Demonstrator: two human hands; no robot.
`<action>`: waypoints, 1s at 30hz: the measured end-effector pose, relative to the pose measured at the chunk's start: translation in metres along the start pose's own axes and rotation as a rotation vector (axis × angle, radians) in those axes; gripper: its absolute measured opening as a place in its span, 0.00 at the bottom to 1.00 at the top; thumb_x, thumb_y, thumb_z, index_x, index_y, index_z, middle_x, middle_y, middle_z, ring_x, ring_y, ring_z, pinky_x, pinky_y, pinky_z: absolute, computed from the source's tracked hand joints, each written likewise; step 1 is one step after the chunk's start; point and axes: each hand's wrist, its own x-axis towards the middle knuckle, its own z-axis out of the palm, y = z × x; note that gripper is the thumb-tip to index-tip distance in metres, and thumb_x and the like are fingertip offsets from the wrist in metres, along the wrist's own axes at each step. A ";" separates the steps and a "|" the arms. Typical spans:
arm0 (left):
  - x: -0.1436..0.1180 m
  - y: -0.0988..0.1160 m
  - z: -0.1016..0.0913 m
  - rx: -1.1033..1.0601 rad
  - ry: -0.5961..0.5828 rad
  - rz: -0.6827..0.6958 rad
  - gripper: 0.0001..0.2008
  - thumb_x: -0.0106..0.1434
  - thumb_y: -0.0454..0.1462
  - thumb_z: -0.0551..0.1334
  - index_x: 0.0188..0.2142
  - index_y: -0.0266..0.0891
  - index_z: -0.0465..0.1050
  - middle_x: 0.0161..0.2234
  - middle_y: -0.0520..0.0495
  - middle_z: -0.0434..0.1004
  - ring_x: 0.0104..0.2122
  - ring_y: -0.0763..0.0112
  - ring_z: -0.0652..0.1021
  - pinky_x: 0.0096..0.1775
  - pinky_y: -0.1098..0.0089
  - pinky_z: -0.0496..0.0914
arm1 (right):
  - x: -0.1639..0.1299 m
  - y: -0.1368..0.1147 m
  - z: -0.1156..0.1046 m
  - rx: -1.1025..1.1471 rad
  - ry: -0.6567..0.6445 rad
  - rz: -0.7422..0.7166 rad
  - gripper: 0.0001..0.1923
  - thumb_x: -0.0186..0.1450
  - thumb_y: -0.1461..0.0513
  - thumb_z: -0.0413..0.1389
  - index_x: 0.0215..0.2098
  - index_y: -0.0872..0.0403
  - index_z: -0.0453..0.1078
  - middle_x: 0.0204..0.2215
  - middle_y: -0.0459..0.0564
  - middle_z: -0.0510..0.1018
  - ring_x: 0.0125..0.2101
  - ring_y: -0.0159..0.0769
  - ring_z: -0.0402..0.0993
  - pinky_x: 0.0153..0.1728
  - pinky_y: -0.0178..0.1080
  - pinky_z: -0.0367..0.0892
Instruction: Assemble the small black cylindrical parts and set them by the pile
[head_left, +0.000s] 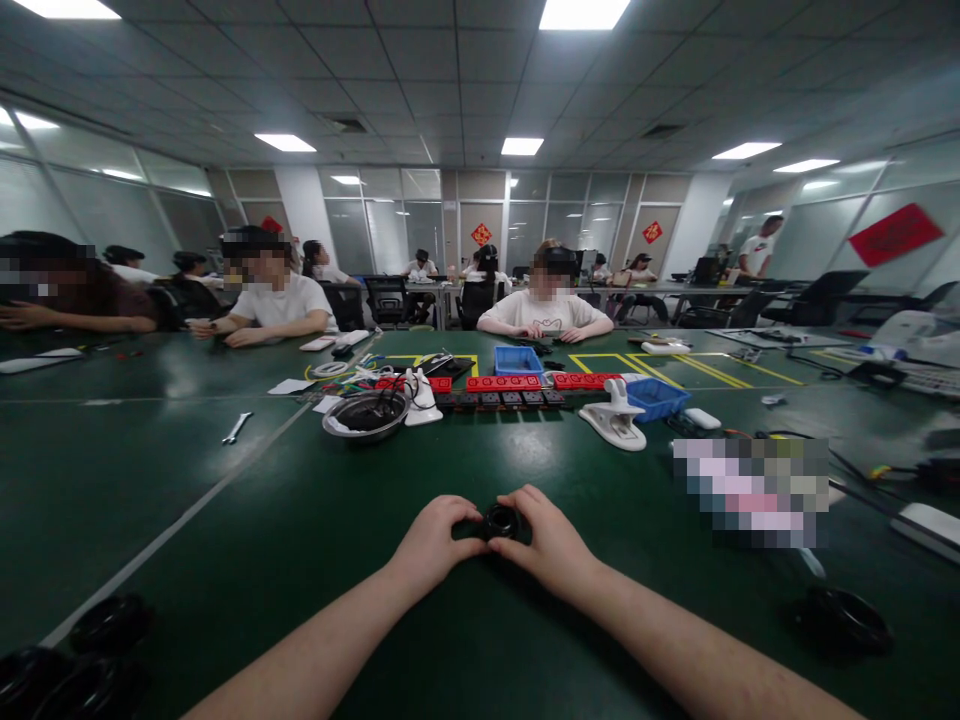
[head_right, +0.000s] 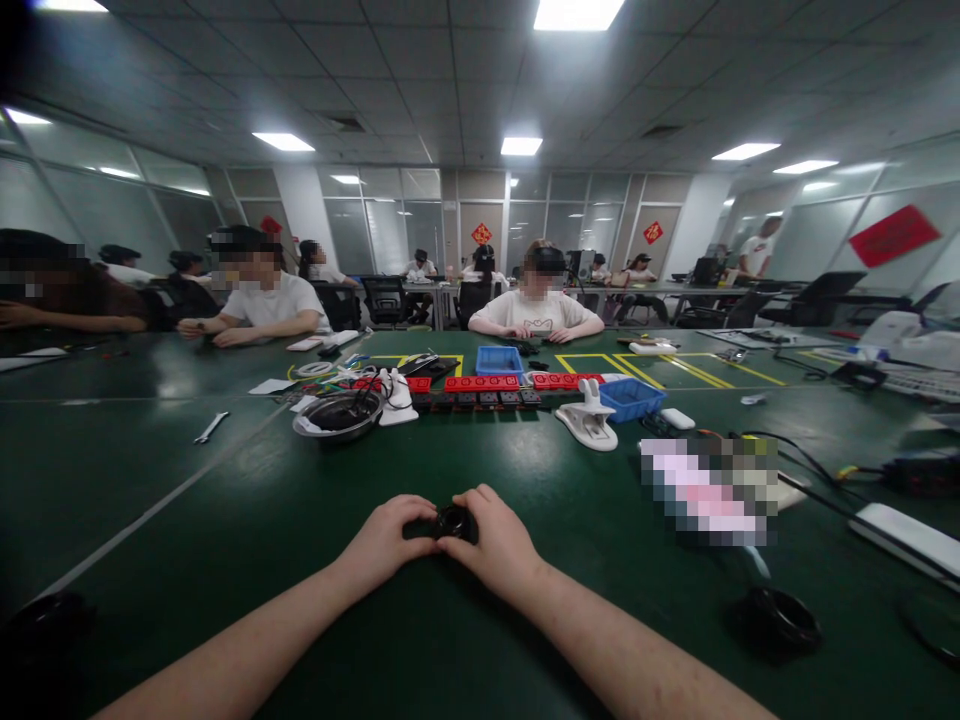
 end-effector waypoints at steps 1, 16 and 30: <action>0.000 0.000 0.001 0.005 0.008 -0.002 0.11 0.48 0.42 0.63 0.31 0.41 0.73 0.36 0.50 0.72 0.39 0.66 0.71 0.42 0.68 0.63 | 0.000 0.001 0.002 -0.022 0.023 0.005 0.19 0.50 0.59 0.58 0.39 0.55 0.63 0.35 0.49 0.66 0.35 0.35 0.64 0.37 0.38 0.62; -0.010 0.029 0.010 0.156 -0.017 -0.056 0.14 0.49 0.43 0.60 0.36 0.43 0.71 0.43 0.50 0.72 0.50 0.61 0.64 0.52 0.57 0.51 | -0.003 -0.007 0.006 -0.144 0.116 0.049 0.17 0.51 0.58 0.57 0.37 0.55 0.63 0.33 0.50 0.67 0.36 0.37 0.64 0.37 0.39 0.62; 0.001 0.007 -0.006 -0.022 -0.290 0.150 0.25 0.42 0.44 0.65 0.42 0.45 0.69 0.48 0.49 0.64 0.52 0.57 0.58 0.53 0.59 0.52 | 0.000 -0.007 -0.012 0.104 -0.198 -0.131 0.19 0.46 0.58 0.62 0.35 0.54 0.65 0.31 0.45 0.66 0.32 0.33 0.63 0.32 0.34 0.60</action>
